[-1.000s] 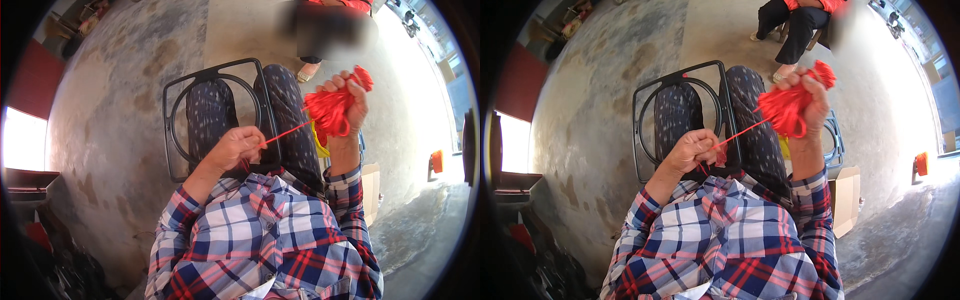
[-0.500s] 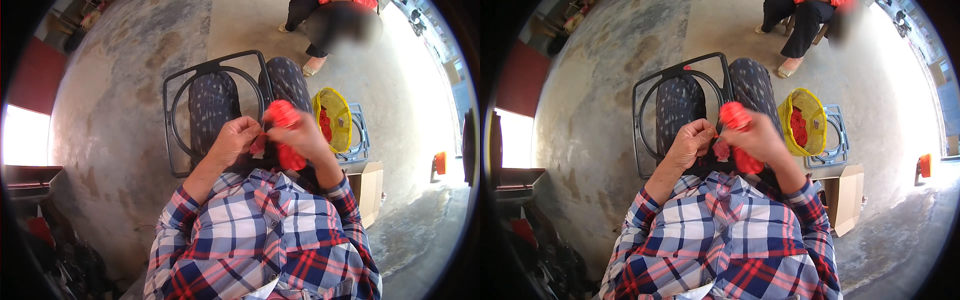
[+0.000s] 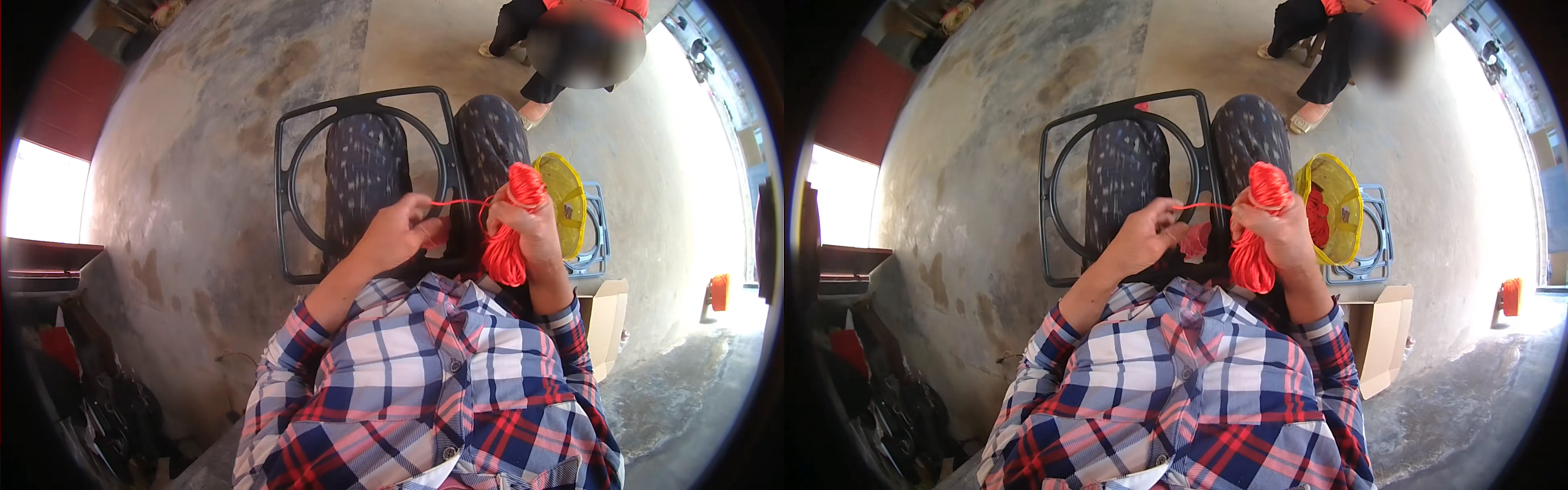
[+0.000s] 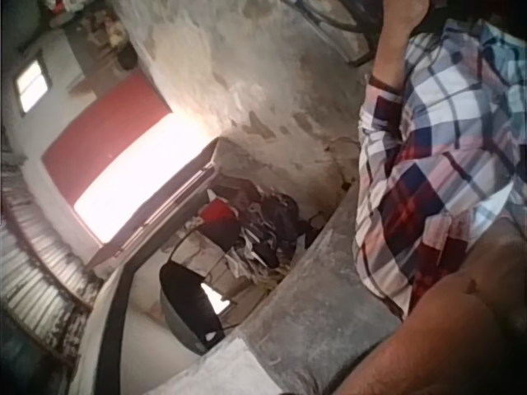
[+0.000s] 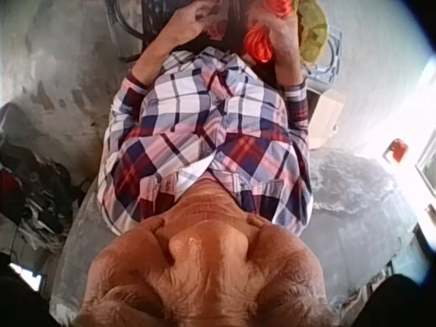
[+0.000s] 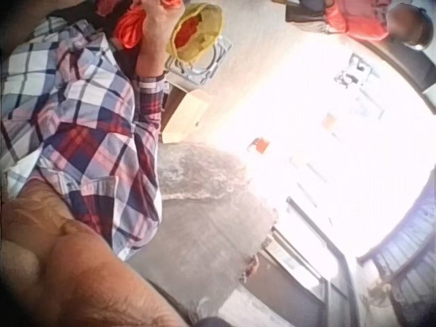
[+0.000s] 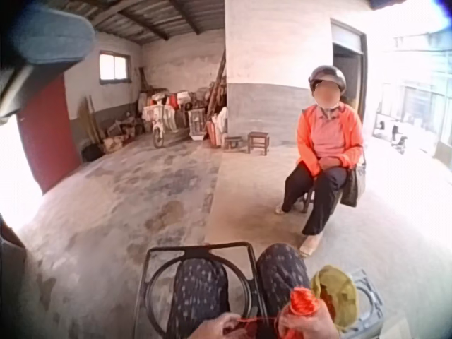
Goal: Weaving and wrapping a red cord around a black plastic frame, likely for chair manufacturing.
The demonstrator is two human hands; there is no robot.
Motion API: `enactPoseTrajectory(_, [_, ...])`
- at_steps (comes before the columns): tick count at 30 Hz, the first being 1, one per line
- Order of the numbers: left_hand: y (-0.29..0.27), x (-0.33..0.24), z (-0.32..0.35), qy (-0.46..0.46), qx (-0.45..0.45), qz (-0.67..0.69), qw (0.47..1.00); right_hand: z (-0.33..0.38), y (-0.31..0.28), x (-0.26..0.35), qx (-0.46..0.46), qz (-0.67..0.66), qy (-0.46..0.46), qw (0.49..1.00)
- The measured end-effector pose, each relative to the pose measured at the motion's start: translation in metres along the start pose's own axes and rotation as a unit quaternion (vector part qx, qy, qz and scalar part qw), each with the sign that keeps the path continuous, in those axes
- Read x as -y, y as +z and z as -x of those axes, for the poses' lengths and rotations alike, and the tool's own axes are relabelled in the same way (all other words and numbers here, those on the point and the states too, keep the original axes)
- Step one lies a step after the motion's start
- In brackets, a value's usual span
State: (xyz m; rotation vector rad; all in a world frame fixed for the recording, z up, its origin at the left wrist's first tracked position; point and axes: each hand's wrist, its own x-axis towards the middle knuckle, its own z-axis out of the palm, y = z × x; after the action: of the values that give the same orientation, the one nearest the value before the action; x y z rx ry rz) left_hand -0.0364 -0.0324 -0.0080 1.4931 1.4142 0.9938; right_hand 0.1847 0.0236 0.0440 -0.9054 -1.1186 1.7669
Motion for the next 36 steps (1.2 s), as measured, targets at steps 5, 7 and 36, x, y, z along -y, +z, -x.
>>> enactPoseTrajectory(5, [0.001,-0.006,0.007,0.012,0.079,-0.179,0.981,-0.003,0.000,0.018,-0.029,-0.114,-0.052,0.992])
enactPoseTrajectory(7, [0.001,-0.016,0.011,0.033,0.089,-0.183,0.979,-0.008,-0.004,0.022,-0.047,-0.084,-0.044,0.994])
enactPoseTrajectory(36, [-0.042,-0.069,0.024,0.246,-0.074,-0.277,0.926,-0.028,-0.033,-0.026,-0.120,-0.227,-0.028,0.966])
